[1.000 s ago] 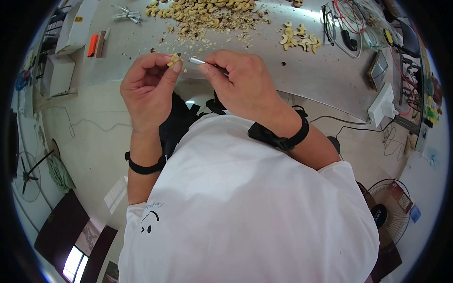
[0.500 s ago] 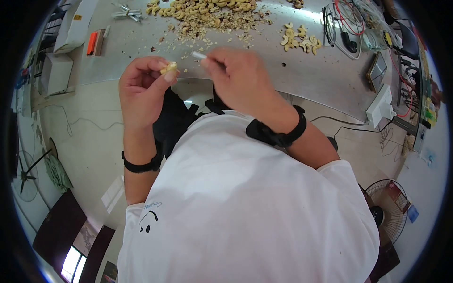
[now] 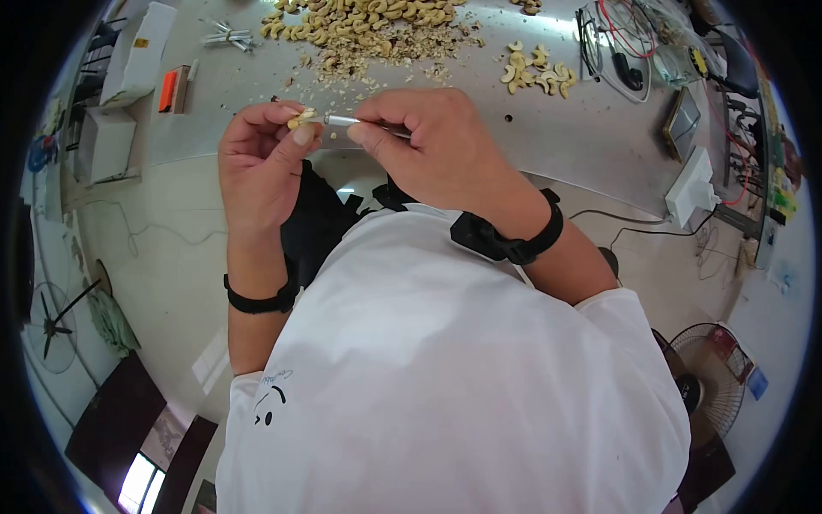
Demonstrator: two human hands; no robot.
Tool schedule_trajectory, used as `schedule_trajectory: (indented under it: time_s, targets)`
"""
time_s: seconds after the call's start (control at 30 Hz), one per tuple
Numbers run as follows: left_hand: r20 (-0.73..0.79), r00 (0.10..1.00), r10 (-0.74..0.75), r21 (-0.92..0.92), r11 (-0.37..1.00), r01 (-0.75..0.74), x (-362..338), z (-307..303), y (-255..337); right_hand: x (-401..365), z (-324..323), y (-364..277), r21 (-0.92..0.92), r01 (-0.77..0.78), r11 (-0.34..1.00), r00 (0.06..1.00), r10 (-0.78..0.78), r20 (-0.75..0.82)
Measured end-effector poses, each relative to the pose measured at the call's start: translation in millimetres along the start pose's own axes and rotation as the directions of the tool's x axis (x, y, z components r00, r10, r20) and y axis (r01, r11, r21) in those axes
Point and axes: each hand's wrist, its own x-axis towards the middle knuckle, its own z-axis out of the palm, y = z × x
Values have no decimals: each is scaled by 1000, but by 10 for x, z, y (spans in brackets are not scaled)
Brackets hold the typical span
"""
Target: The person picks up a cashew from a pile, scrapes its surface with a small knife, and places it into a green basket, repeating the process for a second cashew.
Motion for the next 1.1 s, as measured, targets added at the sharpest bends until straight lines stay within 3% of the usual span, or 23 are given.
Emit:
schedule_trajectory:
  time_s: [0.33, 0.43, 0.63, 0.83, 1.1]
  targets:
    - [99, 988, -120, -331, 932, 147, -33, -32, -61, -19, 14, -52, -18, 51, 999, 998, -52, -47]
    - [243, 968, -64, -333, 932, 145, -56, -75, -65, -44, 73, 56, -24, 34, 999, 989, -37, -145]
    - [149, 982, -117, -346, 924, 163, -83, -21, -56, -93, 1, 35, 40, 52, 998, 992, -47, -118]
    - [160, 977, -142, -464, 863, 201, -85, 74, -65, -114, 7, -6, 44, 42, 998, 994, -37, -103]
    - [112, 985, -134, -248, 956, 158, -133, 113, -80, -121, 48, -8, 10, 75, 997, 990, -73, -123]
